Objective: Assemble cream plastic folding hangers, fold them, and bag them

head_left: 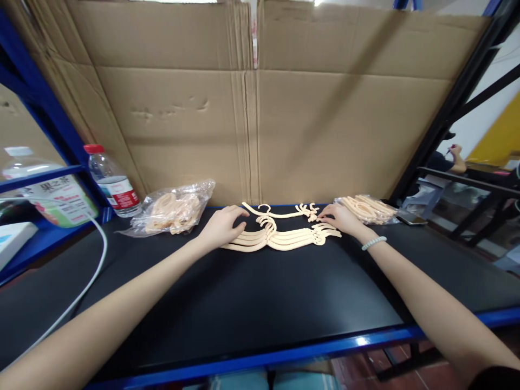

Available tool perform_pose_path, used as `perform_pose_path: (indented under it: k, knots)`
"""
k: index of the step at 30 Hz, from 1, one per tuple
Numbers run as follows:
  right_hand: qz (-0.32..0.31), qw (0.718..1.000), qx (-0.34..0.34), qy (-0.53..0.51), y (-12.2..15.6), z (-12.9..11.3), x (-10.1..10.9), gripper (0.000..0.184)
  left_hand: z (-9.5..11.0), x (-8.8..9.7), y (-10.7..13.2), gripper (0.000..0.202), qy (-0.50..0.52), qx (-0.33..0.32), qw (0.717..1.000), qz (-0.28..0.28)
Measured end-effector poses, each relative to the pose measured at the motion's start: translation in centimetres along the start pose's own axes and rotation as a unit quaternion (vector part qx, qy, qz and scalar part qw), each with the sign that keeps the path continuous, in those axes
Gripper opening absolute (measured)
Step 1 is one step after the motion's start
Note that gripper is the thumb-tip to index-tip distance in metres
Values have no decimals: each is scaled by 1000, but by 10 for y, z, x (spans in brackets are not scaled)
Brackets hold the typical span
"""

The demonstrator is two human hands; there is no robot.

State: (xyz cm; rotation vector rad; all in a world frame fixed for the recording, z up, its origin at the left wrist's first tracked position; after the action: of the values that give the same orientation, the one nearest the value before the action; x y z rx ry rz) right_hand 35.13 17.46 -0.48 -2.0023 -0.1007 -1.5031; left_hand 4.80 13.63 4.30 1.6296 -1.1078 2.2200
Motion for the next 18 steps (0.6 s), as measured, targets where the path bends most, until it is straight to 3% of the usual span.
perform_pose_path:
  k: [12,18]
  knots:
    - [31,999,-1,-12,2,1,2,15,-26,-61,-49,32,-87,-3,990,-110]
    - [90,996,-7,-21,4,1,13,22,-24,-72,-56,25,-120,-13,986,-114]
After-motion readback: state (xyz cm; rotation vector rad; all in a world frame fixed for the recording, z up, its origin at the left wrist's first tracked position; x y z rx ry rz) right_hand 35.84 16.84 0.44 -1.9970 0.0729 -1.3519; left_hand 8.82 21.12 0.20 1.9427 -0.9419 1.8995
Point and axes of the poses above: each hand's wrist, its own y-axis away from the middle knuckle, its own x-axis out of the back of the hand, z = x × y, the point moved 10 cm from there along -y, towards the middle knuckle, and after that the axes turned 1 degree about z, right-handed, at the moved point
